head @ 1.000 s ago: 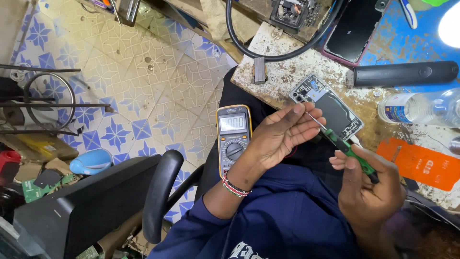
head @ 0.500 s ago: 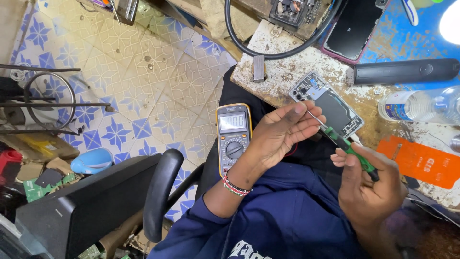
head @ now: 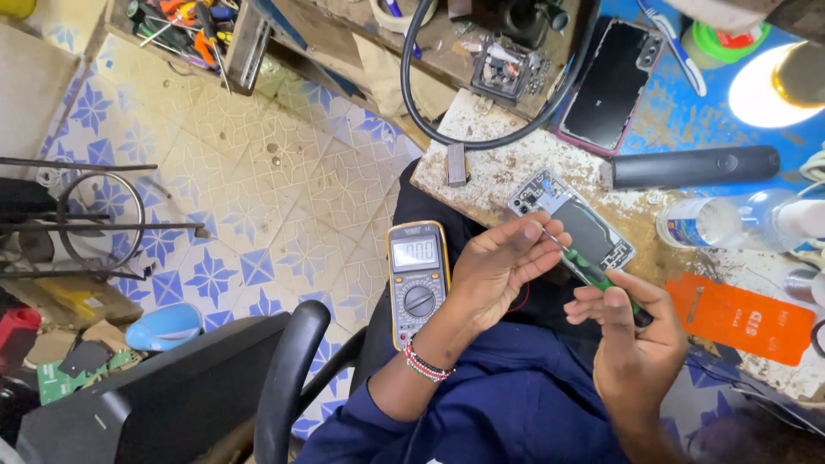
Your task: A person is disassembling a mobile phone and testing its components using a multimeter and a screwdriver at a repair bench.
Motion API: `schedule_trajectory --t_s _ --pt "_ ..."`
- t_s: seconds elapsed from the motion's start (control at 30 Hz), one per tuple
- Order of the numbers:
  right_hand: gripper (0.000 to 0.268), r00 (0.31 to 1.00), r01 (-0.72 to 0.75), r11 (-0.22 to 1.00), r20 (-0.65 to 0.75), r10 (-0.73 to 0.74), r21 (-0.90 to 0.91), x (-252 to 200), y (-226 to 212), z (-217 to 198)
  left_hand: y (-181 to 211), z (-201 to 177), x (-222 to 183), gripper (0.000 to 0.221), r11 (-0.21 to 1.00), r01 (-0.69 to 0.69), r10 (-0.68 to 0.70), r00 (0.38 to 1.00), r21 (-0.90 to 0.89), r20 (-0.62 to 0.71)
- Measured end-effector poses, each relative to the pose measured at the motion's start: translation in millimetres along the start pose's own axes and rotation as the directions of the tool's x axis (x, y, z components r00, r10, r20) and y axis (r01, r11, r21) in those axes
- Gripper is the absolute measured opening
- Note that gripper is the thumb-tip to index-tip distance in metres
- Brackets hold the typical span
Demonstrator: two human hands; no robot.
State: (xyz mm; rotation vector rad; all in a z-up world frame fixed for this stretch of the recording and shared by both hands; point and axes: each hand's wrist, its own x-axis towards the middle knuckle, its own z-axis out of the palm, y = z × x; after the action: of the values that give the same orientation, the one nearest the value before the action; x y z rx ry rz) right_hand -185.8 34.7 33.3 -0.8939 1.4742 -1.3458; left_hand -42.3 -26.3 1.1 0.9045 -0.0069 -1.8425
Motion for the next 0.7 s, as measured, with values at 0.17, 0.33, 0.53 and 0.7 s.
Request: schedule_trajectory --t_s 0.17,0.33,0.53,0.7 --pt "0.033 0.998 -0.057 0.992 0.022 0.055 0.108 1.6 13.2 -3.7 3.4 1.1 -1.0 0.047 1.0 -0.008 0.008 1.0 0.015 -0.006" --pt "0.03 0.994 -0.1 0.987 0.042 0.096 0.124 1.3 12.3 -2.2 4.4 1.1 -1.4 0.047 1.0 -0.013 0.013 1.0 0.007 -0.012" --pt "0.028 0.99 -0.136 0.959 0.058 0.126 0.248 1.4 20.8 -2.2 3.4 1.6 0.5 0.047 1.0 -0.019 0.019 1.0 0.01 -0.006" --pt "0.029 0.993 -0.118 0.956 0.039 0.112 0.27 2.4 19.6 3.4 -1.0 1.9 7.7 0.042 1.0 -0.019 0.019 0.999 -0.002 -0.042"
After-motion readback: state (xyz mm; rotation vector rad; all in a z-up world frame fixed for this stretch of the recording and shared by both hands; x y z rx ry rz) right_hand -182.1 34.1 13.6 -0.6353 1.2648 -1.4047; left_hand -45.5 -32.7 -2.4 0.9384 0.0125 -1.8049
